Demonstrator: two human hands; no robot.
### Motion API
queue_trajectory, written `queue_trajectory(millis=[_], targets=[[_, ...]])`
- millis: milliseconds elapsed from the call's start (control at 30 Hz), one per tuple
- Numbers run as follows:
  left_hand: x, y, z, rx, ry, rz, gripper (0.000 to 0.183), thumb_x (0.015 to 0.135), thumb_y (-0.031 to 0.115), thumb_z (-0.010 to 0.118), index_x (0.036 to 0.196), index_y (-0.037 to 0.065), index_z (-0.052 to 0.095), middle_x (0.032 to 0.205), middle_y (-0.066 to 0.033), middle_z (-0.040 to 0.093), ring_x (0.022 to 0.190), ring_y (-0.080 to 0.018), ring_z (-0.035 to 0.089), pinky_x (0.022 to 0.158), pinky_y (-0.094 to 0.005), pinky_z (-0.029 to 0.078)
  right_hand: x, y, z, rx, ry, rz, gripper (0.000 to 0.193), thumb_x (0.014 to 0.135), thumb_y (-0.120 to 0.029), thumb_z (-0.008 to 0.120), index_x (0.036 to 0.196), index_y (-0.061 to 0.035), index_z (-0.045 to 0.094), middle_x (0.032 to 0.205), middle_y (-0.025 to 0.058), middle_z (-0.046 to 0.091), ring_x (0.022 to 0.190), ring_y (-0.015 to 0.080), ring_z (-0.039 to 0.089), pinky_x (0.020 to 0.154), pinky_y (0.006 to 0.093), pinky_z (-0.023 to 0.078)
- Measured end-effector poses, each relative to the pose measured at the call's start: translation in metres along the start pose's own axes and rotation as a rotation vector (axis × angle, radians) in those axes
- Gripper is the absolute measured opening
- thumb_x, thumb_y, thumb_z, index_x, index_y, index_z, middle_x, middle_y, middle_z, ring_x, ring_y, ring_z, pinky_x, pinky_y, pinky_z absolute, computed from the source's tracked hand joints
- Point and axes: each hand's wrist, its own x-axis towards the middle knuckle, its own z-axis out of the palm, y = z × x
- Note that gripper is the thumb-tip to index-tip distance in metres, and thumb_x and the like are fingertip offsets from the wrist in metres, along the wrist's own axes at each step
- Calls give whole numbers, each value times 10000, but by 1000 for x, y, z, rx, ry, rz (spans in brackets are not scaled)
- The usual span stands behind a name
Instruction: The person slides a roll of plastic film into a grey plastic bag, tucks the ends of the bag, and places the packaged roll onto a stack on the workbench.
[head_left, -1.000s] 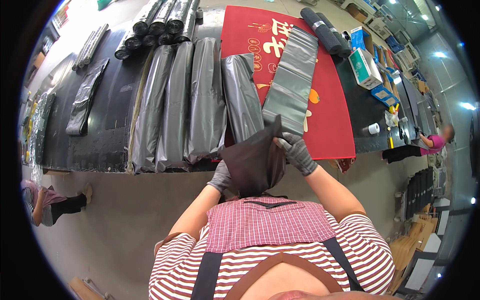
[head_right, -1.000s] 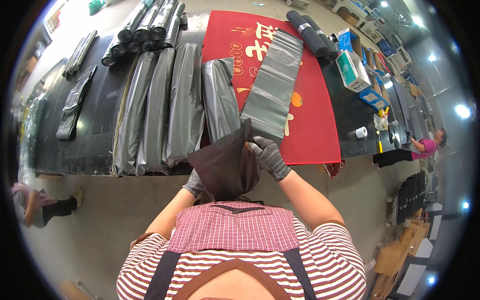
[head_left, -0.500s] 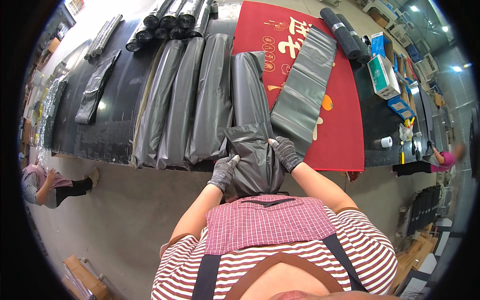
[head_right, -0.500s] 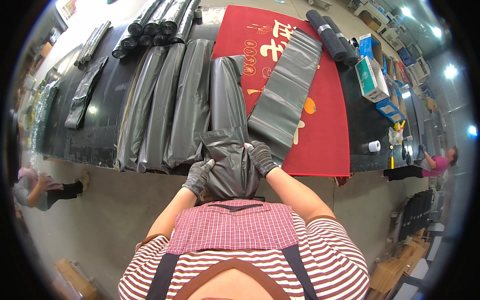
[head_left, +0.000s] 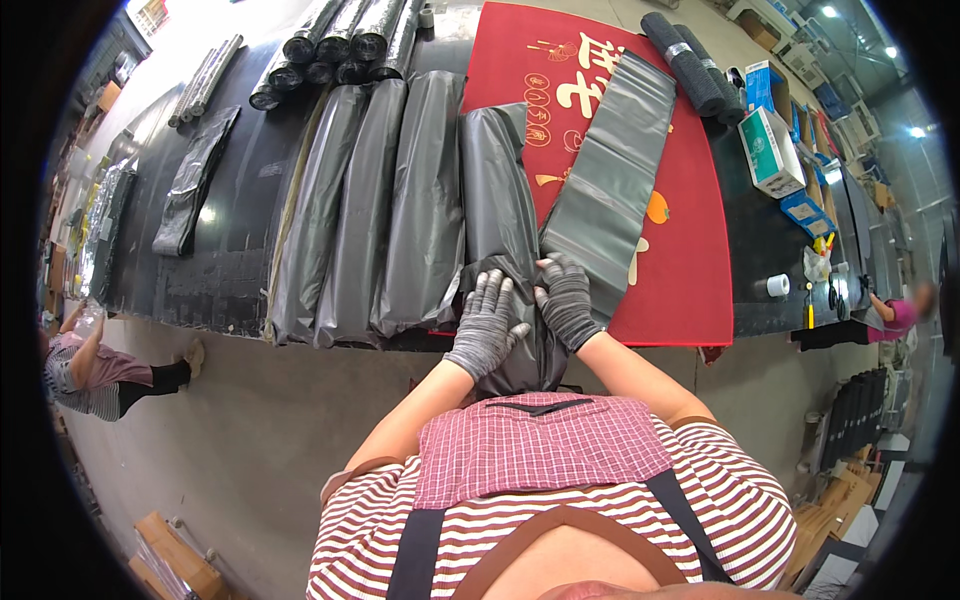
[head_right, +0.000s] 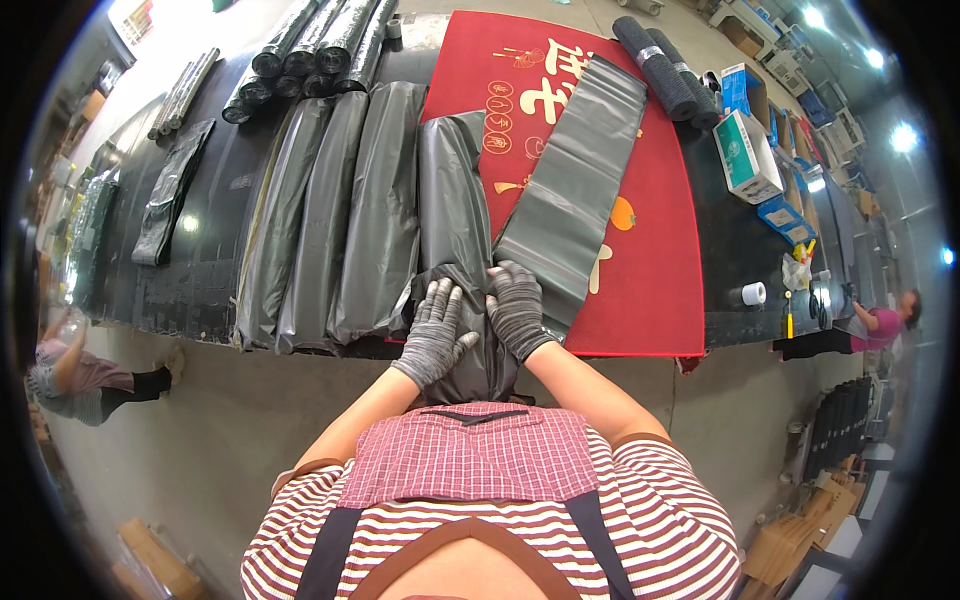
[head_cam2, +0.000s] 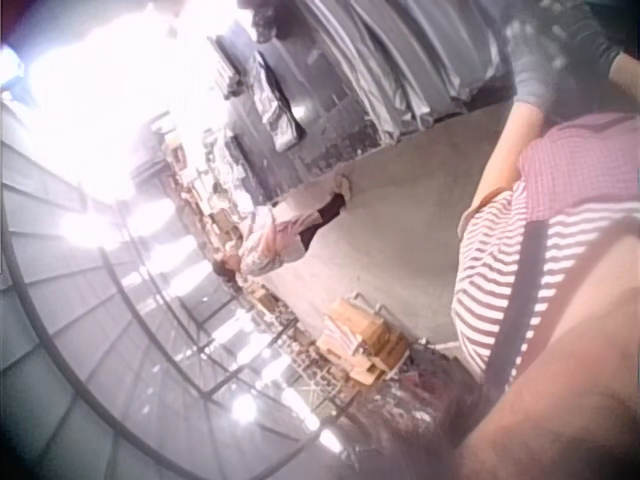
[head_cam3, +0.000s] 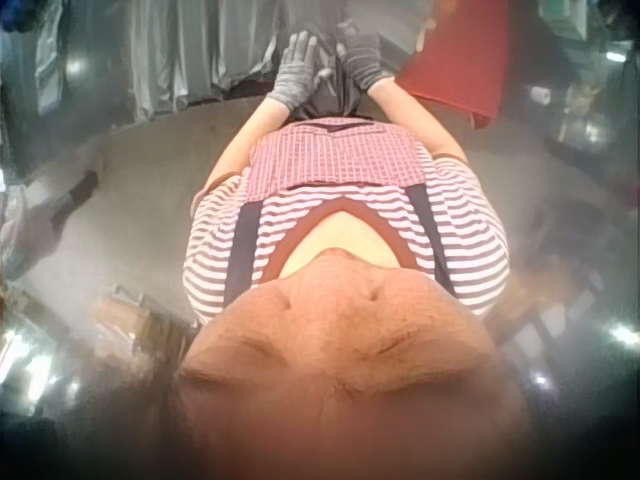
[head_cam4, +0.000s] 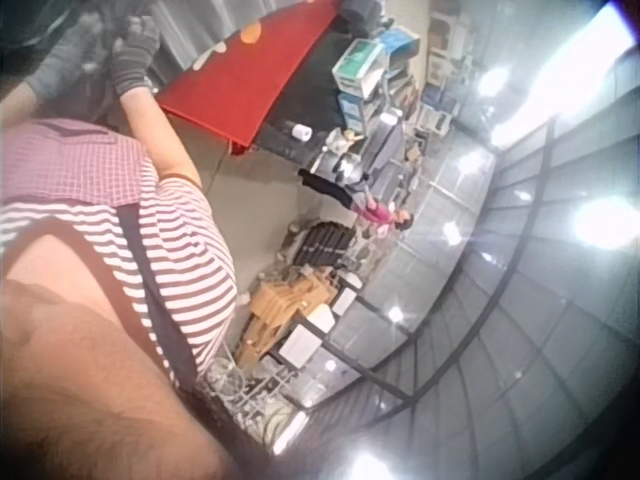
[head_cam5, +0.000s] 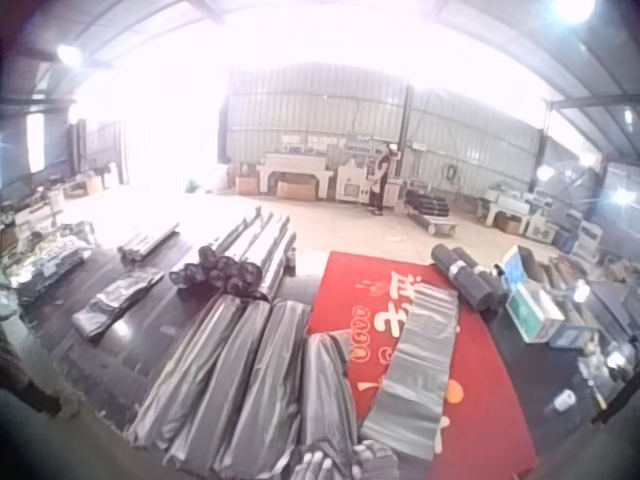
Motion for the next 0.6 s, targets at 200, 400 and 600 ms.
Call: queue_trajectory(millis=[200,400,600], targets=[[14,-7,43,-479,154,-450,881,893,431,538,1444,-62,61,1439,-347,212,1324,-444,302,1092,-430,283,-7,8,45,316,-137,-109,476,895,-106,483,1324,82,403,1389,281,377,1305,393,365,1112,413,272],[31,-27,41,-813,120,-692,887,850,503,596,1442,-37,215,1309,-288,469,1196,-363,490,1005,-378,379,17,-12,58,445,-153,472,750,882,-426,564,1336,130,346,1298,340,453,1237,403,447,1059,377,335],[19,-14,31,-1101,347,-419,642,833,320,678,1317,-15,423,1179,-127,572,1083,-215,537,949,-322,427,22,-15,45,918,-157,530,548,830,-401,670,1176,13,573,1053,137,649,963,207,599,862,323,460]])
